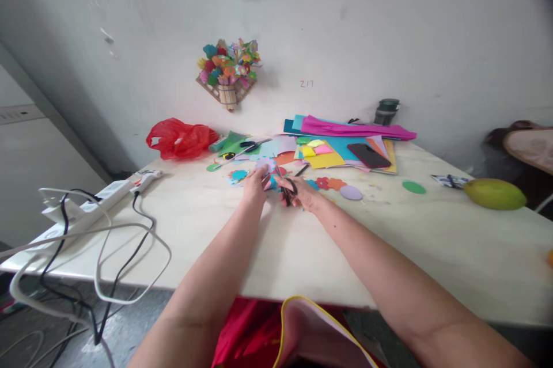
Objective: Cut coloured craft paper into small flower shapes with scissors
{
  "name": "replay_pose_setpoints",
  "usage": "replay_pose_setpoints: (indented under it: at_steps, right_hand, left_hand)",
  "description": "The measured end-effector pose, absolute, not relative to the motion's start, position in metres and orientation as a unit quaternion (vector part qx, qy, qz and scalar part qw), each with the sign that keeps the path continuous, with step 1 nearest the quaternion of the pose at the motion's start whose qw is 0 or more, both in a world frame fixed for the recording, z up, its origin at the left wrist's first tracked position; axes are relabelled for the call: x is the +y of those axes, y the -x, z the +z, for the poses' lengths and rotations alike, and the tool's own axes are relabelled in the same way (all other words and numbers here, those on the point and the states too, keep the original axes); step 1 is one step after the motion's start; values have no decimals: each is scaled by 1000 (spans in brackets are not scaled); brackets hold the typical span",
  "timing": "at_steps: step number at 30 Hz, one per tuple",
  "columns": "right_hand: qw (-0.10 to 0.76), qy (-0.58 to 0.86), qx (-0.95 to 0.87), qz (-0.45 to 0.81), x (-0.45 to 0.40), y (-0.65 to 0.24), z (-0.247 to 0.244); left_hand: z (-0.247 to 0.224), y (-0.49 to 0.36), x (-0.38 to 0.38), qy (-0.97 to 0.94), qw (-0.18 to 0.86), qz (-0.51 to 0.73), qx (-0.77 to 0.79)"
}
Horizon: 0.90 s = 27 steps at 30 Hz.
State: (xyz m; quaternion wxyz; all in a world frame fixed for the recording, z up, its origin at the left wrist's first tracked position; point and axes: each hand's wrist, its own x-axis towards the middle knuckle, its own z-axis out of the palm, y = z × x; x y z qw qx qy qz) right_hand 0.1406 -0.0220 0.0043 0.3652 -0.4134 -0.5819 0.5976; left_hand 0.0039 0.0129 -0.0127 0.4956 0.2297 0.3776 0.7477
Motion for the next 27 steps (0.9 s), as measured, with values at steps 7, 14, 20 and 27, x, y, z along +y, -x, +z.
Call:
replay_pose_setpoints:
  at_steps: [7,14,20,27]
  right_hand:
    - [365,400,-597,592,-25,-139,5]
    - [376,397,-589,596,-23,-138,1]
    - [384,392,-590,592,-21,-137,0]
    - [387,390,-590,592,-23,-137,2]
  left_hand:
    - [-10,-9,8,-224,522,738,364]
    - [-10,-12,7,-214,539,741,338]
    - [-10,-12,8,-203,546,744,328]
    - [-8,-13,8,-206,544,744,328]
